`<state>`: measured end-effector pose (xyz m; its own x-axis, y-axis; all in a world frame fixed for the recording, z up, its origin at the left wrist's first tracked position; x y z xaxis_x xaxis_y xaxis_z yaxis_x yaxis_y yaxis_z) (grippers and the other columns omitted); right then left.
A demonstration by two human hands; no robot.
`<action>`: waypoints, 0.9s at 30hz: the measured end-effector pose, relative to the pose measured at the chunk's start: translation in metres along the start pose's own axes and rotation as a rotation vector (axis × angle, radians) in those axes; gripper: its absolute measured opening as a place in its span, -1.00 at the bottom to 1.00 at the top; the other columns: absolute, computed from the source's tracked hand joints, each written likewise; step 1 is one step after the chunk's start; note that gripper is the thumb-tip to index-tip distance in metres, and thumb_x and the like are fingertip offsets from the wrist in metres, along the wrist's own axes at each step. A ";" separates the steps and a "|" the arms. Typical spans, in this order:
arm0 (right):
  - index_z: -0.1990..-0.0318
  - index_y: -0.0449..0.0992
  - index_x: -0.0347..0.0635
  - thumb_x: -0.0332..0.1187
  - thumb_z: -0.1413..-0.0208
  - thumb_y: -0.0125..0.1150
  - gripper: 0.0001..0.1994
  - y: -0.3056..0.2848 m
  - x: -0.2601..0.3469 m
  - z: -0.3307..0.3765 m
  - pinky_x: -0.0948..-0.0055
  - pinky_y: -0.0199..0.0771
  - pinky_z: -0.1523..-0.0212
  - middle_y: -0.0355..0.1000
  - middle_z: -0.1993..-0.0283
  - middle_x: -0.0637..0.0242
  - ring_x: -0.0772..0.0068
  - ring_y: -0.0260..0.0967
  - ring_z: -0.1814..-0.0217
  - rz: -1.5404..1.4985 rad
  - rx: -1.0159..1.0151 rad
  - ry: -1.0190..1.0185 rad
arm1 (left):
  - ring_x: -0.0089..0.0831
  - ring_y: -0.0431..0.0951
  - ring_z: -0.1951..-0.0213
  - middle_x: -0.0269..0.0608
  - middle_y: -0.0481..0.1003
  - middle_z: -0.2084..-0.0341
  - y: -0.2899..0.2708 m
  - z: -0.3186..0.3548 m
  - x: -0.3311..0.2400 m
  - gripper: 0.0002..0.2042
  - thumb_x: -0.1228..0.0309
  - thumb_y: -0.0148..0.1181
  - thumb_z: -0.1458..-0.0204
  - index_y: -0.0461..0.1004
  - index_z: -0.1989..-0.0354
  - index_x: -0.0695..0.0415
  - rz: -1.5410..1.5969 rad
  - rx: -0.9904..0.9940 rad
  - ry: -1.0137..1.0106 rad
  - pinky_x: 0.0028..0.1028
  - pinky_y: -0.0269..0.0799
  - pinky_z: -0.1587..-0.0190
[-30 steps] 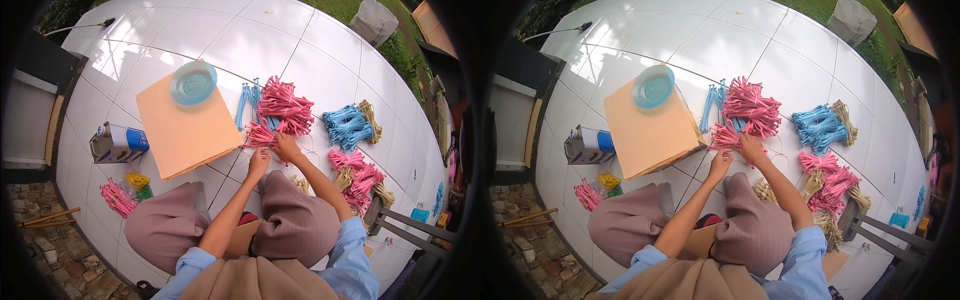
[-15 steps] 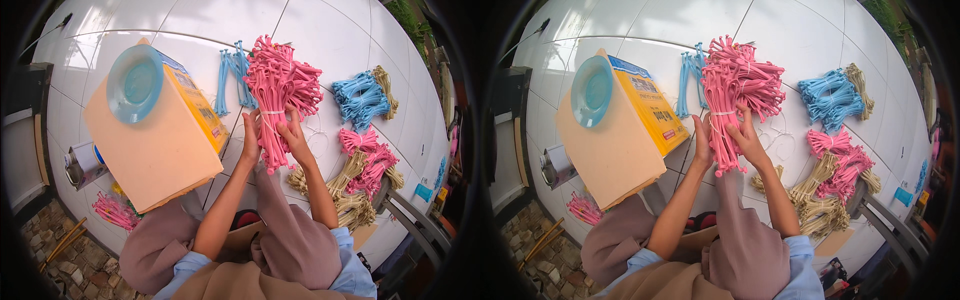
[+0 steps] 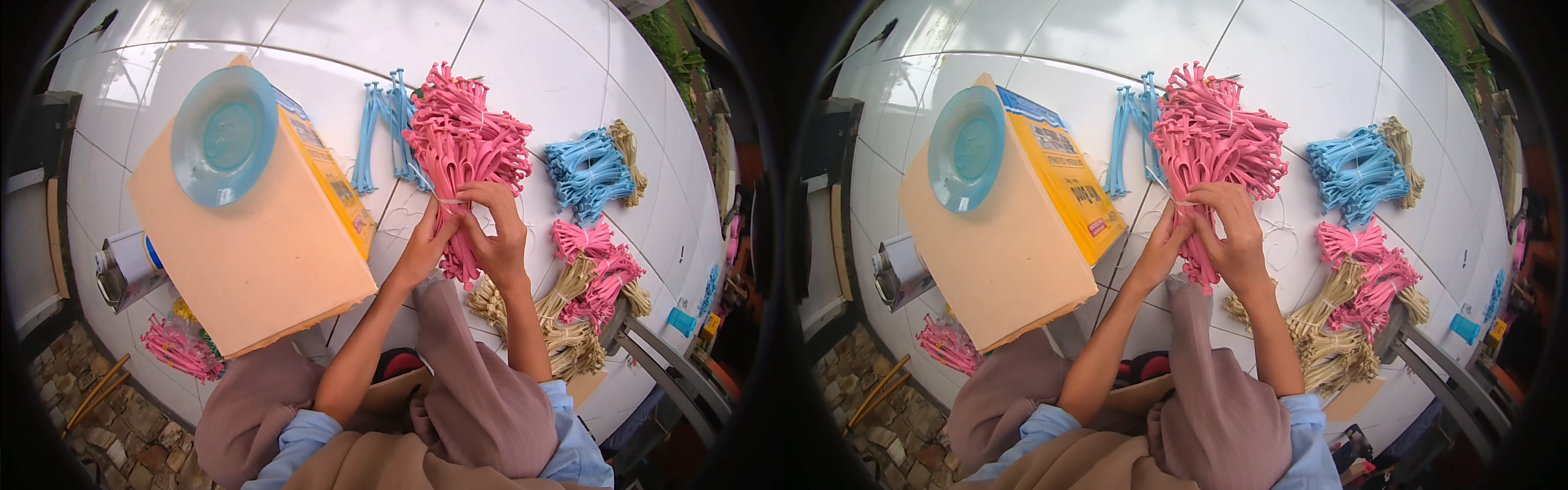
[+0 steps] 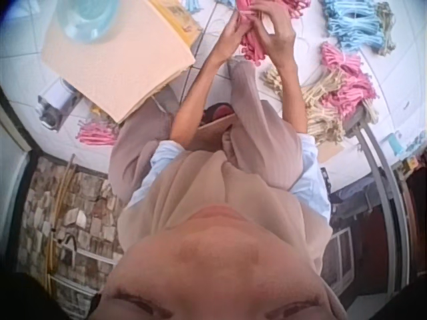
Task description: The person sits on a chair and assembles pink plastic strips by attaching small green and yellow plastic pieces to their ends. They repeatedly dip the strips into a bowl of water and place the finished items on a cardboard box.
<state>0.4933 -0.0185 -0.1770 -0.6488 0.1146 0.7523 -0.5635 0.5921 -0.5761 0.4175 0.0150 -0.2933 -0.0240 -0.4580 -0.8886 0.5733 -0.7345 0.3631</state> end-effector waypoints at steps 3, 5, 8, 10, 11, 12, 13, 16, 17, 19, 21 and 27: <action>0.21 0.46 -0.26 -0.62 0.17 0.23 -0.71 0.015 0.004 0.007 0.36 0.33 0.11 0.43 0.21 0.24 0.20 0.32 0.12 -0.026 0.042 -0.015 | -0.19 0.31 -0.07 0.08 0.27 -0.01 -0.006 0.009 -0.007 -0.54 0.39 -0.16 -0.18 -0.02 -0.23 0.22 -0.151 -0.026 -0.037 -0.38 0.18 -0.10; 0.20 0.46 -0.26 -0.61 0.20 0.24 -0.69 0.018 0.003 0.010 0.30 0.33 0.11 0.42 0.22 0.26 0.16 0.29 0.11 -0.050 0.028 -0.003 | -0.02 0.33 0.00 0.14 0.28 0.08 -0.010 0.009 -0.014 -0.53 0.38 -0.15 -0.17 -0.03 -0.22 0.23 -0.277 -0.032 0.036 -0.29 0.21 -0.05; 0.15 0.46 -0.25 -0.56 0.15 0.24 -0.69 0.010 -0.003 0.012 0.29 0.32 0.08 0.41 0.18 0.24 0.16 0.28 0.07 -0.063 0.001 0.051 | 0.07 0.35 0.11 0.13 0.29 0.19 -0.011 0.006 -0.024 -0.47 0.35 -0.10 -0.15 -0.08 -0.25 0.23 -0.537 -0.053 0.125 -0.23 0.26 0.05; 0.11 0.48 -0.23 -0.54 0.11 0.22 -0.68 0.006 -0.006 0.013 0.32 0.33 0.08 0.41 0.20 0.23 0.18 0.30 0.07 0.015 -0.007 0.050 | 0.09 0.35 0.17 0.13 0.28 0.24 -0.010 0.008 -0.034 -0.41 0.32 -0.03 -0.12 -0.09 -0.27 0.21 -0.664 -0.092 0.126 -0.20 0.30 0.13; 0.11 0.49 -0.22 -0.54 0.10 0.21 -0.69 0.003 -0.012 0.016 0.32 0.33 0.10 0.42 0.21 0.23 0.19 0.31 0.09 0.017 -0.041 0.058 | 0.05 0.35 0.14 0.12 0.29 0.21 -0.008 0.007 -0.036 -0.40 0.30 0.02 -0.10 -0.05 -0.27 0.23 -0.660 -0.100 0.096 -0.23 0.28 0.09; 0.11 0.49 -0.22 -0.53 0.09 0.21 -0.69 0.001 -0.020 0.021 0.33 0.34 0.11 0.42 0.22 0.22 0.19 0.32 0.11 0.019 -0.075 0.065 | 0.01 0.35 0.10 0.11 0.30 0.18 -0.005 0.006 -0.038 -0.39 0.28 0.06 -0.08 -0.01 -0.26 0.24 -0.656 -0.108 0.066 -0.26 0.26 0.05; 0.11 0.50 -0.21 -0.53 0.08 0.20 -0.70 0.000 -0.023 0.022 0.33 0.34 0.13 0.42 0.23 0.22 0.20 0.33 0.13 0.015 -0.109 0.072 | -0.03 0.34 0.06 0.10 0.31 0.15 -0.004 0.006 -0.038 -0.37 0.26 0.10 -0.05 0.03 -0.25 0.26 -0.656 -0.119 0.034 -0.29 0.24 0.02; 0.24 0.51 -0.25 -0.51 0.02 0.17 -0.85 -0.011 -0.026 0.018 0.34 0.36 0.31 0.40 0.33 0.24 0.24 0.35 0.34 0.206 -0.108 0.108 | -0.03 0.38 0.13 0.08 0.33 0.21 -0.002 0.008 -0.037 -0.37 0.25 0.13 -0.02 0.07 -0.23 0.25 -0.735 -0.168 -0.005 -0.25 0.28 0.09; 0.27 0.51 -0.25 -0.50 0.00 0.17 -0.88 -0.014 -0.030 0.018 0.35 0.35 0.34 0.40 0.35 0.25 0.25 0.35 0.38 0.287 -0.076 0.125 | -0.03 0.39 0.16 0.08 0.33 0.23 -0.004 0.008 -0.037 -0.37 0.25 0.13 -0.03 0.06 -0.24 0.24 -0.776 -0.177 -0.010 -0.24 0.29 0.12; 0.32 0.47 -0.27 -0.41 -0.03 0.16 -0.88 -0.015 -0.045 0.020 0.35 0.34 0.40 0.38 0.38 0.25 0.27 0.31 0.46 0.240 -0.017 0.223 | -0.02 0.41 0.21 0.07 0.33 0.26 -0.007 0.006 -0.037 -0.37 0.26 0.13 -0.03 0.06 -0.24 0.23 -0.856 -0.193 -0.019 -0.23 0.31 0.17; 0.29 0.45 -0.26 -0.34 -0.05 0.17 -0.83 -0.013 -0.055 0.021 0.35 0.34 0.41 0.38 0.38 0.24 0.26 0.30 0.48 0.075 0.071 0.364 | 0.00 0.41 0.24 0.07 0.33 0.27 -0.010 0.005 -0.038 -0.38 0.25 0.12 -0.04 0.06 -0.24 0.22 -0.900 -0.205 -0.007 -0.22 0.32 0.21; 0.34 0.35 -0.26 -0.19 -0.08 0.14 -0.72 0.019 -0.063 0.033 0.38 0.30 0.44 0.31 0.42 0.21 0.31 0.30 0.47 0.055 0.302 0.426 | 0.03 0.42 0.26 0.07 0.33 0.27 -0.007 0.003 -0.036 -0.41 0.21 0.07 -0.07 0.08 -0.23 0.20 -0.942 -0.192 -0.023 -0.21 0.33 0.25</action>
<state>0.5069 -0.0404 -0.2463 -0.4514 0.4908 0.7452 -0.6977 0.3265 -0.6376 0.4120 0.0349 -0.2632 -0.5582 0.2675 -0.7854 0.4342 -0.7124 -0.5512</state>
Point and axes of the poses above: each hand's wrist, its own z-axis away from the middle knuckle, its own y-axis out of the palm, x = y × z, the point moved 10 cm from there along -z, towards the middle knuckle
